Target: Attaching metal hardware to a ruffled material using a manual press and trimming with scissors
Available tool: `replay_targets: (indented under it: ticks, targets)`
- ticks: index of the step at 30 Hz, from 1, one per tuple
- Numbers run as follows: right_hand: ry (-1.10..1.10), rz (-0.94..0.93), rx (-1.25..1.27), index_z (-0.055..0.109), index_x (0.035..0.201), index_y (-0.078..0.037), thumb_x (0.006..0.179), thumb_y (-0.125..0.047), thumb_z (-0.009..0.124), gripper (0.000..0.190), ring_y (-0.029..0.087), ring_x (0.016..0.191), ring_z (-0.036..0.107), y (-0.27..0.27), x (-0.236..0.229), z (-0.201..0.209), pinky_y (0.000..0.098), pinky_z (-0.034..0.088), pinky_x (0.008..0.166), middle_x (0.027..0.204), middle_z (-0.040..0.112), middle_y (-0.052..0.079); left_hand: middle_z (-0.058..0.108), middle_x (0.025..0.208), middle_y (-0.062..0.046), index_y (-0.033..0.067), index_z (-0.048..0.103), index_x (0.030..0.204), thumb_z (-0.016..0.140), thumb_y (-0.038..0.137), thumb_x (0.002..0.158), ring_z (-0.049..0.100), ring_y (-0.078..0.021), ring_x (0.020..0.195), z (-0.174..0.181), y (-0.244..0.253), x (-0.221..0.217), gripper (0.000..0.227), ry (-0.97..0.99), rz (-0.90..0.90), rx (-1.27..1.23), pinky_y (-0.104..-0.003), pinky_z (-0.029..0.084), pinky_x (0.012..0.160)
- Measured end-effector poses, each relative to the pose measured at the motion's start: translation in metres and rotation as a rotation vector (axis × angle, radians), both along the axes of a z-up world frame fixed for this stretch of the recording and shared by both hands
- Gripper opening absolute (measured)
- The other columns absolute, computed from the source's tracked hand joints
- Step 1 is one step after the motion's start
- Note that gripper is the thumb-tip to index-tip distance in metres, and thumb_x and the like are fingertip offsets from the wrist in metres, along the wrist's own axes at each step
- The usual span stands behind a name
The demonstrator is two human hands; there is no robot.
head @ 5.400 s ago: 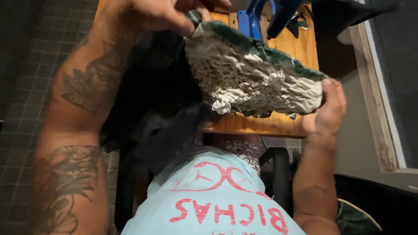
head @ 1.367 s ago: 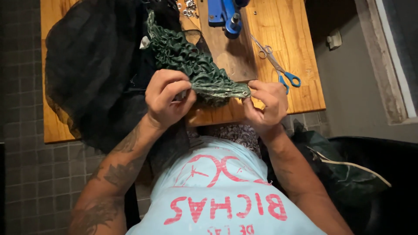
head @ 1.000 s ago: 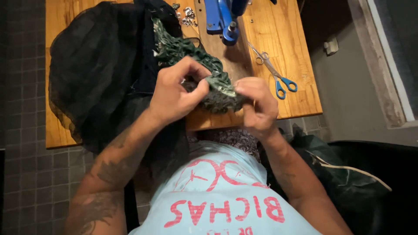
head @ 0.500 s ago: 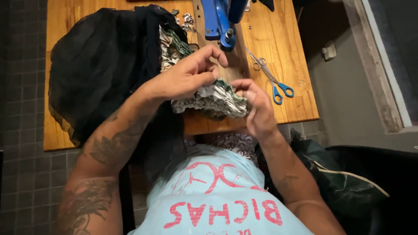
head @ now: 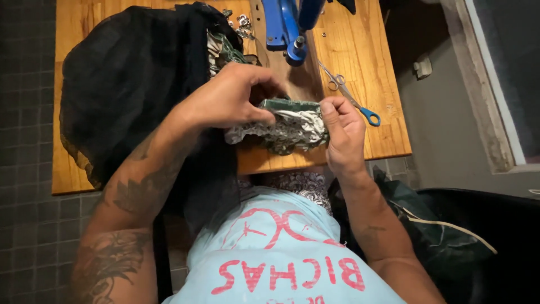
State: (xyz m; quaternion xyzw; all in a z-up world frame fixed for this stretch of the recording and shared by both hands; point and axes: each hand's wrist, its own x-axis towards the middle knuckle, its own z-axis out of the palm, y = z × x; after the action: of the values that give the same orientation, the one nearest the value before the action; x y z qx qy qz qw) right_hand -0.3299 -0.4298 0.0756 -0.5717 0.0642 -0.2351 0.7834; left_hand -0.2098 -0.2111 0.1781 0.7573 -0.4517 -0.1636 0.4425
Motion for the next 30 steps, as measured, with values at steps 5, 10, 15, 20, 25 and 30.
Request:
replay_targets:
  ticks: [5, 10, 15, 20, 25, 30]
  targets:
    - [-0.016, 0.046, 0.026, 0.062, 0.101, 0.000, 0.103, -0.019, 0.064, 0.019, 0.007, 0.065, 0.062, -0.003, 0.005, -0.014, 0.0184, 0.054, 0.057, 0.071, 0.060, 0.004, 0.062, 0.096, -0.007, 0.0109, 0.071, 0.089, 0.085, 0.003, 0.066, 0.065, -0.0319, 0.083, -0.028, 0.004, 0.000, 0.028, -0.441, 0.203, -0.234, -0.043, 0.053, 0.077]
    - [-0.030, 0.047, 0.065, 0.062, 0.103, -0.001, 0.104, -0.021, 0.062, 0.019, 0.009, 0.068, 0.066, -0.010, 0.011, -0.034, 0.0199, 0.057, 0.059, 0.075, 0.062, 0.006, 0.058, 0.100, -0.007, 0.0144, 0.077, 0.099, 0.075, 0.001, 0.075, 0.063, -0.0279, 0.087, -0.054, 0.012, -0.005, 0.027, -0.525, 0.440, -0.365, -0.039, 0.054, 0.081]
    - [-0.034, 0.068, 0.172, 0.062, 0.104, -0.002, 0.104, -0.021, 0.062, 0.019, 0.013, 0.070, 0.071, 0.005, 0.014, -0.038, 0.0243, 0.062, 0.062, 0.078, 0.067, 0.010, 0.063, 0.107, -0.009, 0.0151, 0.077, 0.109, 0.070, 0.008, 0.086, 0.062, -0.0306, 0.099, -0.051, 0.016, -0.011, 0.025, -0.665, 0.473, -0.445, -0.041, 0.051, 0.091]
    - [0.010, 0.092, 0.162, 0.061, 0.105, -0.002, 0.103, -0.020, 0.064, 0.019, 0.015, 0.069, 0.071, 0.024, 0.009, -0.037, 0.0275, 0.063, 0.062, 0.080, 0.068, 0.012, 0.061, 0.138, -0.013, 0.0094, 0.060, 0.137, 0.055, 0.062, 0.093, 0.052, -0.0291, 0.138, -0.082, 0.034, 0.008, 0.069, -0.886, 0.352, 0.003, -0.052, 0.017, 0.125]
    - [0.023, 0.089, 0.169, 0.061, 0.104, -0.002, 0.103, -0.021, 0.064, 0.019, 0.012, 0.068, 0.067, 0.045, 0.006, -0.009, 0.0232, 0.060, 0.059, 0.077, 0.064, 0.008, 0.067, 0.106, -0.012, 0.0094, 0.068, 0.107, 0.071, 0.070, 0.081, 0.064, -0.0313, 0.112, -0.087, 0.065, 0.007, 0.066, -1.003, 0.457, 0.116, -0.053, 0.031, 0.120]
    - [0.030, 0.121, 0.179, 0.060, 0.104, -0.001, 0.103, -0.018, 0.064, 0.018, 0.014, 0.066, 0.067, 0.037, 0.015, -0.049, 0.0250, 0.060, 0.059, 0.075, 0.063, 0.010, 0.062, 0.087, -0.013, 0.0099, 0.064, 0.087, 0.075, 0.073, 0.069, 0.064, -0.0312, 0.095, -0.078, 0.090, -0.008, 0.067, -1.105, 0.615, 0.337, -0.051, 0.041, 0.114]
